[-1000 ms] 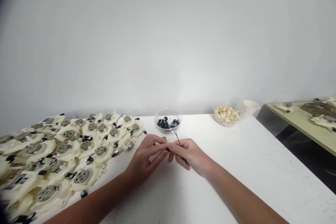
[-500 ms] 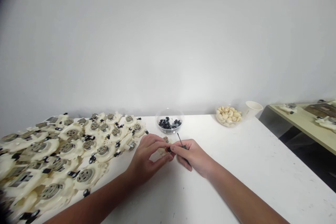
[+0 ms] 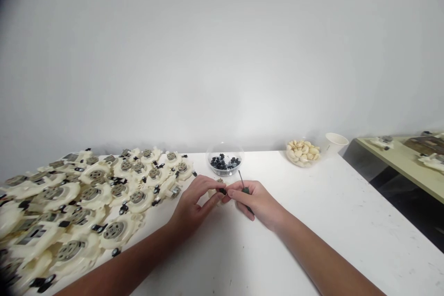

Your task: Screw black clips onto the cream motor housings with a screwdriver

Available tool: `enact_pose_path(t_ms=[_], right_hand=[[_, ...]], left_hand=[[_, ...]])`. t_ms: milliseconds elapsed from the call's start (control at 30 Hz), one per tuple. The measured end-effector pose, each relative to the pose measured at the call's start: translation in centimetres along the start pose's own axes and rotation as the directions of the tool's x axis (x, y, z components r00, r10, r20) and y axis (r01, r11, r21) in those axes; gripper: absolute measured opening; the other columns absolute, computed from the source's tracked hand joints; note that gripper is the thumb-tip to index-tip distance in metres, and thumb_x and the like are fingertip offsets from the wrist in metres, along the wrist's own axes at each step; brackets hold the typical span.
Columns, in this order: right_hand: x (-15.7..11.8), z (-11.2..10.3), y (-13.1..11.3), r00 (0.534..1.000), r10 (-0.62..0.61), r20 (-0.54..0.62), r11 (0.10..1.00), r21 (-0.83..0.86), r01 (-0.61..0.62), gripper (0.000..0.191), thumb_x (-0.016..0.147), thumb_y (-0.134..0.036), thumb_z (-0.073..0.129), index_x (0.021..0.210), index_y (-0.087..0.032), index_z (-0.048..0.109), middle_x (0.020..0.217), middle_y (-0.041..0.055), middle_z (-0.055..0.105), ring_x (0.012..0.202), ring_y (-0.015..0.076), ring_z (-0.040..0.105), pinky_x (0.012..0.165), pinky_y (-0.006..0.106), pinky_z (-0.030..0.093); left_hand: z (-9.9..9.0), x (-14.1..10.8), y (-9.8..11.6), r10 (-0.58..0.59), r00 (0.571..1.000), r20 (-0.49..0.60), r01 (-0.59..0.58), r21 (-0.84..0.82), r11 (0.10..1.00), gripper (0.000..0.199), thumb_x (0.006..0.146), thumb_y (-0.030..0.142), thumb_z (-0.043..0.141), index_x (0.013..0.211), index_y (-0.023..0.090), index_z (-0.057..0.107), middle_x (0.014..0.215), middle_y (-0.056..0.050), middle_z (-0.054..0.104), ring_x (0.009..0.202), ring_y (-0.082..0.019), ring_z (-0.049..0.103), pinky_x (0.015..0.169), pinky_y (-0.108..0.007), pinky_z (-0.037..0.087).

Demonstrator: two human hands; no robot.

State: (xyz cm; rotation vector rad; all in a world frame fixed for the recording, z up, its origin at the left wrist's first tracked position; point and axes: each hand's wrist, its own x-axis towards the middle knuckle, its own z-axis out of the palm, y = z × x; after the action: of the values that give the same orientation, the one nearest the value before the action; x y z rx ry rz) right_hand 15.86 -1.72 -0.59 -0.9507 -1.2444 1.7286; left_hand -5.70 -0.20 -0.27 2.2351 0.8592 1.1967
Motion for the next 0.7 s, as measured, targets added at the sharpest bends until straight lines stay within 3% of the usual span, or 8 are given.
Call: enact_pose_path(t_ms=[133, 267, 367, 567, 700], right_hand=[[0.09, -0.13, -0.14, 0.999, -0.018, -0.046, 1.0, 0.004, 0.018, 0.029, 0.091, -0.044, 0.072, 0.095, -0.015, 0.068, 0.07, 0.0018, 0.074, 0.034, 0.0027, 0.03, 0.05, 0.027, 0.024], [0.07, -0.32, 0.01, 0.992, -0.055, -0.117, 0.999, -0.008, 0.054, 0.027, 0.091, -0.042, 0.073, 0.091, -0.016, 0.07, 0.045, -0.007, 0.055, 0.035, 0.0052, 0.029, 0.047, 0.026, 0.02], [-0.04, -0.37, 0.12, 0.992, -0.053, -0.115, 0.999, -0.015, 0.052, 0.024, 0.09, -0.039, 0.075, 0.09, -0.016, 0.071, 0.038, -0.0098, 0.046, 0.035, 0.0054, 0.028, 0.047, 0.026, 0.019], [-0.08, -0.19, 0.02, 0.997, -0.06, -0.053, 0.998, 0.008, 0.061, 0.021, 0.088, -0.035, 0.077, 0.095, -0.016, 0.072, 0.045, -0.0067, 0.058, 0.036, 0.0034, 0.034, 0.052, 0.025, 0.026], [0.01, -0.22, 0.15, 0.998, -0.048, -0.042, 0.999, -0.014, 0.048, 0.024, 0.089, -0.038, 0.077, 0.097, -0.016, 0.072, 0.075, 0.0032, 0.076, 0.036, 0.0008, 0.036, 0.052, 0.025, 0.028]], left_hand=[[0.04, -0.11, 0.0, -0.052, 0.998, -0.031, 0.051, -0.016, 0.999, 0.017, 0.096, 0.02, 0.065, 0.111, 0.023, 0.071, 0.095, -0.004, 0.072, 0.093, -0.02, 0.064, 0.085, -0.034, 0.049], [0.1, -0.21, -0.06, -0.082, 0.996, -0.033, 0.082, -0.014, 0.997, 0.014, 0.096, 0.021, 0.065, 0.108, 0.022, 0.071, 0.094, -0.005, 0.071, 0.092, -0.02, 0.063, 0.084, -0.033, 0.049], [0.1, -0.18, -0.01, -0.058, 0.998, -0.022, 0.058, -0.015, 0.998, 0.014, 0.096, 0.021, 0.065, 0.108, 0.023, 0.07, 0.095, -0.004, 0.071, 0.093, -0.02, 0.063, 0.084, -0.033, 0.049], [-0.05, -0.17, 0.27, -0.021, 1.0, -0.003, 0.021, -0.001, 1.0, 0.017, 0.097, 0.019, 0.064, 0.111, 0.025, 0.07, 0.097, -0.003, 0.073, 0.095, -0.019, 0.063, 0.088, -0.034, 0.047], [-0.14, -0.23, 0.41, -0.018, 1.0, -0.004, 0.018, 0.034, 0.999, 0.017, 0.097, 0.021, 0.064, 0.112, 0.025, 0.07, 0.098, -0.003, 0.074, 0.096, -0.02, 0.063, 0.091, -0.036, 0.045]])
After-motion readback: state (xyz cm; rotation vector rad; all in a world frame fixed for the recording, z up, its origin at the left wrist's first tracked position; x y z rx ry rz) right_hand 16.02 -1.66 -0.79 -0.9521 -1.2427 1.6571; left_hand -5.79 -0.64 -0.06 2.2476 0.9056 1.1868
